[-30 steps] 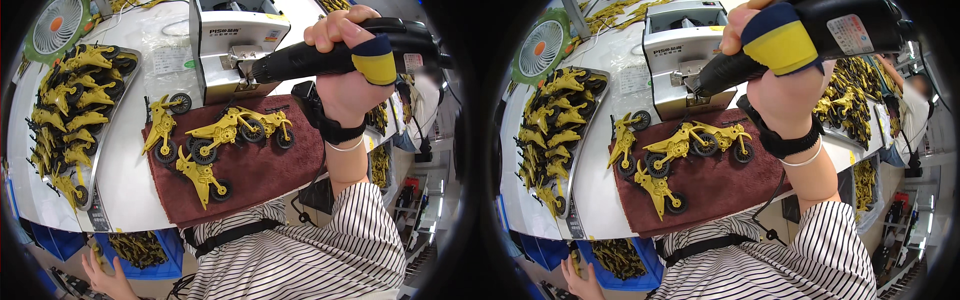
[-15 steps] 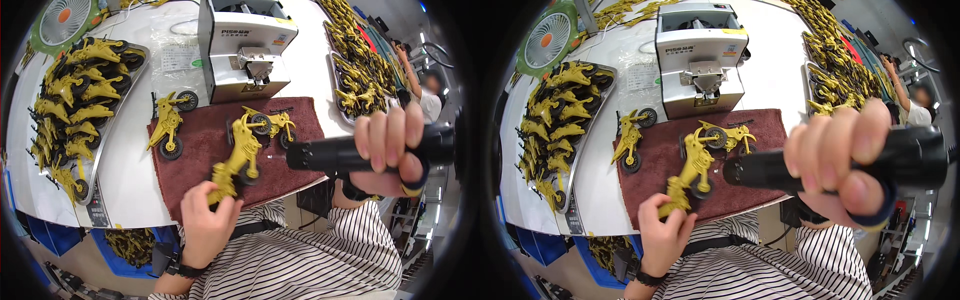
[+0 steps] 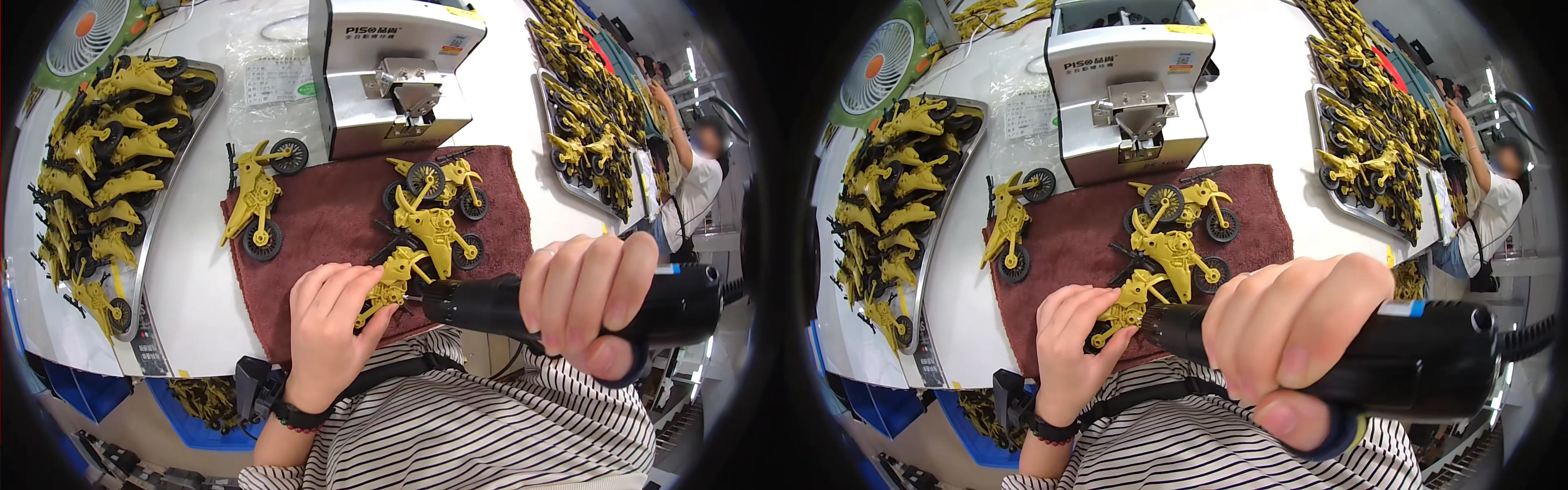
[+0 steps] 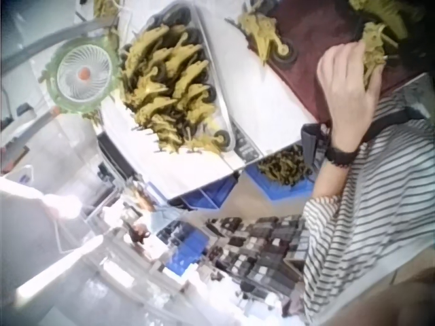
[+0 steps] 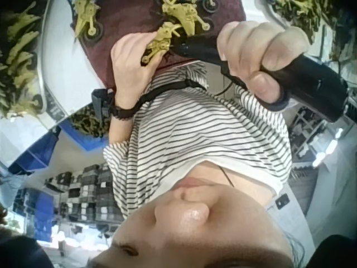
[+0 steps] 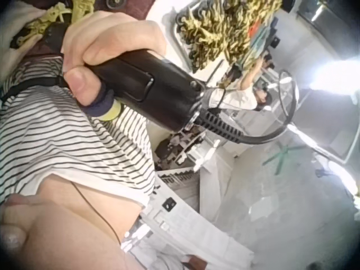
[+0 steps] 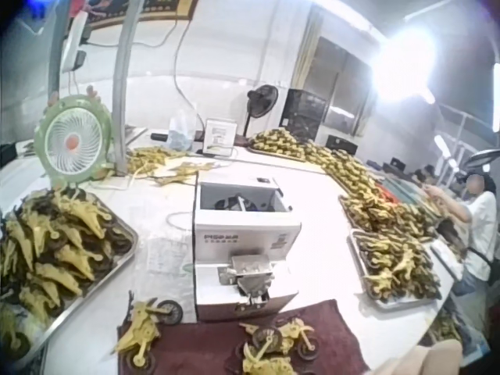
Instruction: Using a heat gun to join or finish plastic toy motorcycle components.
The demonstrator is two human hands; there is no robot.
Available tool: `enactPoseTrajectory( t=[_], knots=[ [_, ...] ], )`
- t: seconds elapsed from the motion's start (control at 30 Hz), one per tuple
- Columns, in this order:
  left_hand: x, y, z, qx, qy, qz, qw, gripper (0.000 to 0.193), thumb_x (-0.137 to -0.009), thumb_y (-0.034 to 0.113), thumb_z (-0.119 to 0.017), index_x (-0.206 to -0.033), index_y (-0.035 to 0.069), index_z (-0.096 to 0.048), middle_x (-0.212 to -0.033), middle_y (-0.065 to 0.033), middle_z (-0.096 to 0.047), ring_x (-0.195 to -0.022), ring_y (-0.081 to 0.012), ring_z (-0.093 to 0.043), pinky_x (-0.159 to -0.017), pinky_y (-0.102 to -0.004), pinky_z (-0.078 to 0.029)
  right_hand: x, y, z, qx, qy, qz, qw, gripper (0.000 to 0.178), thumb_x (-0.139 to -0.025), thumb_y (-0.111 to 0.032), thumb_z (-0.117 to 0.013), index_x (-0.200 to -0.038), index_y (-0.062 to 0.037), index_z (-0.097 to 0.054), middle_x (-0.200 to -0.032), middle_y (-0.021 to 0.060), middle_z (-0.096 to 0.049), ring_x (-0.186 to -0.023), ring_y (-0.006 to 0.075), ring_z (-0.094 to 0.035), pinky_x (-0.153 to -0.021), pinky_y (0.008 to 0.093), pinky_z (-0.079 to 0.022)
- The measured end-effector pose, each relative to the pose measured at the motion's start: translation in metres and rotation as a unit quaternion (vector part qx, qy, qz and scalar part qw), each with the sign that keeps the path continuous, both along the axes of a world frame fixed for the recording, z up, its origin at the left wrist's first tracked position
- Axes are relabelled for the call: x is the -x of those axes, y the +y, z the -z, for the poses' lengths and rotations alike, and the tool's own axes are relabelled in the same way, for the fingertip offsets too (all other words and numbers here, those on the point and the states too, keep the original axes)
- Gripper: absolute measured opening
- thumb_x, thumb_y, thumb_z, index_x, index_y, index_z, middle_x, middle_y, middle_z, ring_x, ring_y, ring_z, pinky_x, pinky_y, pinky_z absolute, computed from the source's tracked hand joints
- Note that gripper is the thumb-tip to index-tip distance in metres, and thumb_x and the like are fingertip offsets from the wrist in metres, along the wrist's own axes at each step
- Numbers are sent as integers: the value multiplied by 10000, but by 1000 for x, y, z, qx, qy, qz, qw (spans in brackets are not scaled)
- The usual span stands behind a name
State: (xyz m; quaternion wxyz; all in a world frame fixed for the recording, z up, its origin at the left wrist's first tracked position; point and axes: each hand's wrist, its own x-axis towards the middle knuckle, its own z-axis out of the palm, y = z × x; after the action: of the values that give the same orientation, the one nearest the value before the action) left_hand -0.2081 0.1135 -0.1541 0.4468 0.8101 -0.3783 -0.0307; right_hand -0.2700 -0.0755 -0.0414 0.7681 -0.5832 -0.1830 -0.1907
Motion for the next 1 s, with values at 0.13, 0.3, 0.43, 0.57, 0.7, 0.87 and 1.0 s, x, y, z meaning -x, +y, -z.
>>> enactPoseTrajectory(
  t=[0.13, 0.3, 0.43, 0.57, 0.7, 0.87, 1.0],
  knots=[
    [-1, 0, 1, 7, -2, -1, 1000, 401, -607, 106, -750, -990, 72, -639, -981, -55, -632, -962, -271, -552, -857, -381, -406, -2, 11, 3, 13, 24, 5, 1000, 269, -702, 23, -678, -870, -49, -481, -670, 57, -563, -546, 163, -545, -534, 295, -459],
    [-1, 1, 2, 9, 1, -3, 1000, 416, -582, 71, -730, -989, 78, -647, -976, -45, -632, -954, -259, -552, -861, -377, -405, -8, 20, 5, 58, 26, 2, 998, 225, -680, 39, -683, -817, -41, -524, -640, 61, -595, -528, 170, -582, -537, 286, -483],
    [0, 3, 4, 9, -11, 6, 1000, 388, -628, 126, -737, -998, 59, -639, -966, -35, -602, -960, -235, -531, -861, -389, -396, -9, 32, 4, 106, 7, -8, 994, 201, -670, 50, -671, -786, -35, -531, -630, 58, -605, -505, 160, -588, -514, 263, -490],
    [0, 0, 1, 11, -11, 12, 1000, 388, -631, 128, -735, -1002, 62, -640, -967, -35, -596, -949, -239, -530, -854, -385, -398, -8, 36, 4, 110, 6, 10, 994, 197, -671, 52, -693, -761, -37, -542, -632, 64, -611, -497, 161, -583, -508, 264, -485],
    [2, 1, 4, 15, -5, 5, 1000, 390, -637, 134, -736, -1008, 67, -639, -973, -28, -592, -941, -235, -518, -838, -374, -401, -5, 24, -15, 131, 76, -49, 987, 213, -701, 18, -718, -800, -46, -540, -659, 40, -611, -561, 150, -604, -525, 251, -489],
    [1, 4, 6, 10, 4, -8, 1000, 387, -638, 142, -742, -1004, 73, -639, -976, -14, -593, -943, -229, -506, -836, -369, -398, -20, -10, -56, -16, -77, 57, 995, 272, -615, 0, -676, -757, -106, -470, -644, -17, -520, -537, 107, -527, -583, 242, -432],
    [2, -4, -3, 22, 1, -5, 1000, 371, -607, 137, -765, -957, 75, -657, -930, -25, -614, -907, -241, -513, -820, -351, -405, -62, -37, -58, 87, -107, 152, 979, 234, -697, -63, -522, -918, -56, -442, -717, 30, -424, -651, 148, -419, -701, 336, -340]
  ],
)
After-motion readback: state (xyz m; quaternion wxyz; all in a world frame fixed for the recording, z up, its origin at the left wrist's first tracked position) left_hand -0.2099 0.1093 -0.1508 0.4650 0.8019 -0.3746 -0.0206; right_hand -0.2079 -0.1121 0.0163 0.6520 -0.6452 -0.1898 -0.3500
